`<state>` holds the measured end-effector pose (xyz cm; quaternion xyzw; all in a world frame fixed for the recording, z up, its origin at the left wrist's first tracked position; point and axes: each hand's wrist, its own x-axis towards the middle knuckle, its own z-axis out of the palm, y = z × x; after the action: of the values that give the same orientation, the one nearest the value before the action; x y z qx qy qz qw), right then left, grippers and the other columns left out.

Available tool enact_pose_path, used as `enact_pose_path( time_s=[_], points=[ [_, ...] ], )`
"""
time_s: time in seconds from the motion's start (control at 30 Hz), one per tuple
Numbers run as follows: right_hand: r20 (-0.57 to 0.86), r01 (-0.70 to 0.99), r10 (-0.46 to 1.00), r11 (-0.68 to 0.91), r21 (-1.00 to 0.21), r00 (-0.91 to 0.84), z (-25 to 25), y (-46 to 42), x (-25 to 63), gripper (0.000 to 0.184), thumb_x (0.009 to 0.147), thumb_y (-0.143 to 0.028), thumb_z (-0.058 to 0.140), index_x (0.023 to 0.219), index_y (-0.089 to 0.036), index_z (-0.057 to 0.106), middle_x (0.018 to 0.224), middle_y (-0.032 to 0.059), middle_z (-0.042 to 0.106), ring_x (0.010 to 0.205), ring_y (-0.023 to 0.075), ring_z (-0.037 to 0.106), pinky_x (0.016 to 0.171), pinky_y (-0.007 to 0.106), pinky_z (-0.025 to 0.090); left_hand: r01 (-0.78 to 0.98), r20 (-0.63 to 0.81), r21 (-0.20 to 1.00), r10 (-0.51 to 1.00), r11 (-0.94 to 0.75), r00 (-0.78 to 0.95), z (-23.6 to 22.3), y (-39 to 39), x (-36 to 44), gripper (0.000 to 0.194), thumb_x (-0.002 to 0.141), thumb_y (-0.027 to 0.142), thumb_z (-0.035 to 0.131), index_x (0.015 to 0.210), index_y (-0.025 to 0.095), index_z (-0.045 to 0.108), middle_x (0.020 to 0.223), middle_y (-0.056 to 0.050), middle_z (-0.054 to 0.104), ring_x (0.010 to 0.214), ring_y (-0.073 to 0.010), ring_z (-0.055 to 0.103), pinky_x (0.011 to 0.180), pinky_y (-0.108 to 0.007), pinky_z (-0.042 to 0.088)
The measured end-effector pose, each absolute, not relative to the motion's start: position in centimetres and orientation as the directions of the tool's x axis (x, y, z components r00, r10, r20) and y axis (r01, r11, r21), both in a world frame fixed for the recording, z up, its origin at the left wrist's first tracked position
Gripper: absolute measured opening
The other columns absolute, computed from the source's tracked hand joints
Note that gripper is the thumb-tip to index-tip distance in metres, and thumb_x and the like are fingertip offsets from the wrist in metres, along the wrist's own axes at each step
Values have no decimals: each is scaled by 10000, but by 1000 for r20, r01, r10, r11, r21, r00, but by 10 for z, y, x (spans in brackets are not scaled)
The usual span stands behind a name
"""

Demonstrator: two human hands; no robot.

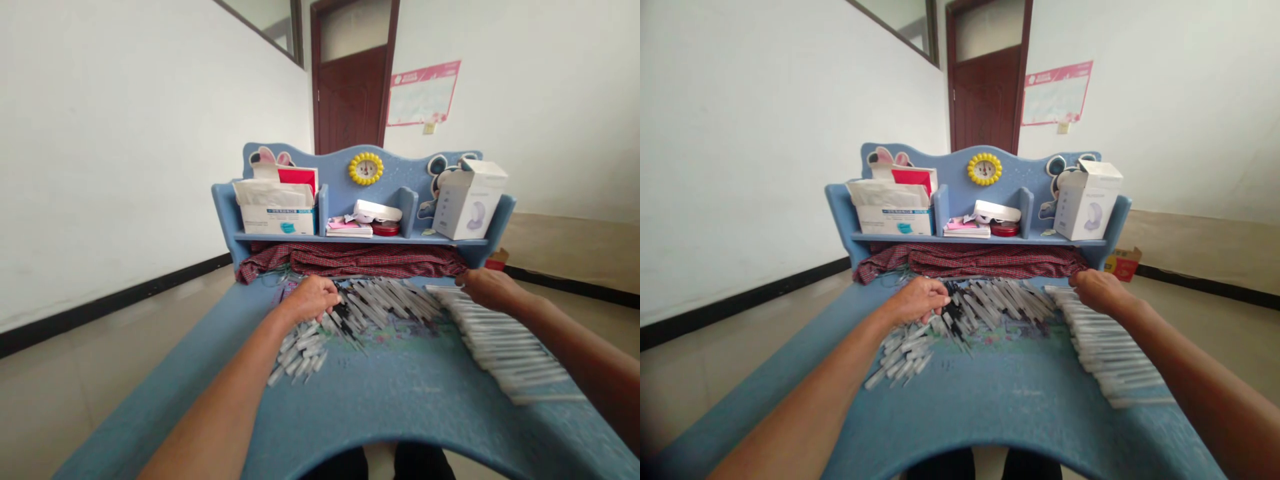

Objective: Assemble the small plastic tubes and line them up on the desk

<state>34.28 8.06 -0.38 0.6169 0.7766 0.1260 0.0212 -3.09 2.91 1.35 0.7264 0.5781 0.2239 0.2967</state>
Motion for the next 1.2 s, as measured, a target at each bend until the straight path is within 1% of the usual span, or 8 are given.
enact_pose_path(
  time_s=[0.03,0.13,0.27,0.47,0.77,0.87,1.03,1.2],
  points=[
    [121,944,954,241,227,-273,0,74,328,264,809,-146,424,884,-175,675,802,105,693,756,203,648,605,255,406,712,-14,682,971,-165,239,13,30,-31,159,743,269,496,741,135,581,584,3,608,381,-87,488,372,-189,317],
    [98,874,872,465,145,-480,7,52,273,274,850,-260,402,819,-187,665,784,76,688,734,164,633,639,235,396,724,-14,666,967,-181,255,11,31,-32,161,744,269,493,731,135,582,591,-2,612,386,-91,496,381,-193,335],
    [27,813,814,577,81,-581,-1,31,209,267,832,-296,427,840,-196,674,805,69,692,762,179,634,651,241,409,736,-10,653,970,-177,242,10,31,-33,162,746,263,487,754,135,587,587,0,610,386,-92,495,384,-194,342],
    [-1,869,885,457,191,-466,-18,31,171,319,789,-323,482,943,-123,677,905,177,683,869,294,641,710,350,466,761,-1,622,971,-186,239,7,33,-35,157,742,263,492,744,139,588,568,6,596,400,-99,504,392,-194,353],
    [-14,899,920,385,207,-391,-18,30,165,333,753,-153,417,941,-119,689,886,192,689,870,300,651,707,363,482,807,-6,550,966,-213,259,1,38,-39,195,716,281,494,755,143,625,576,-4,599,470,-119,547,460,-209,386],
    [-8,914,928,368,171,-372,-15,28,172,326,747,-185,424,924,-119,690,899,188,687,858,299,651,692,353,473,809,-6,536,958,-240,287,-2,38,-40,205,709,279,492,766,144,635,580,-1,604,471,-116,544,468,-207,378],
    [-3,925,928,373,78,-374,-11,25,187,313,768,-227,400,842,-147,694,840,146,692,784,243,648,654,302,432,842,-22,470,950,-265,311,-2,37,-39,186,656,182,501,748,153,661,567,9,599,477,-108,519,484,-203,360],
    [-14,909,914,403,-103,-407,-12,20,195,242,738,-208,452,800,-164,682,777,94,684,704,182,617,602,248,382,853,57,396,936,-340,347,-4,38,-36,180,618,131,526,704,162,680,542,15,568,531,-112,507,497,-198,331]
  ],
)
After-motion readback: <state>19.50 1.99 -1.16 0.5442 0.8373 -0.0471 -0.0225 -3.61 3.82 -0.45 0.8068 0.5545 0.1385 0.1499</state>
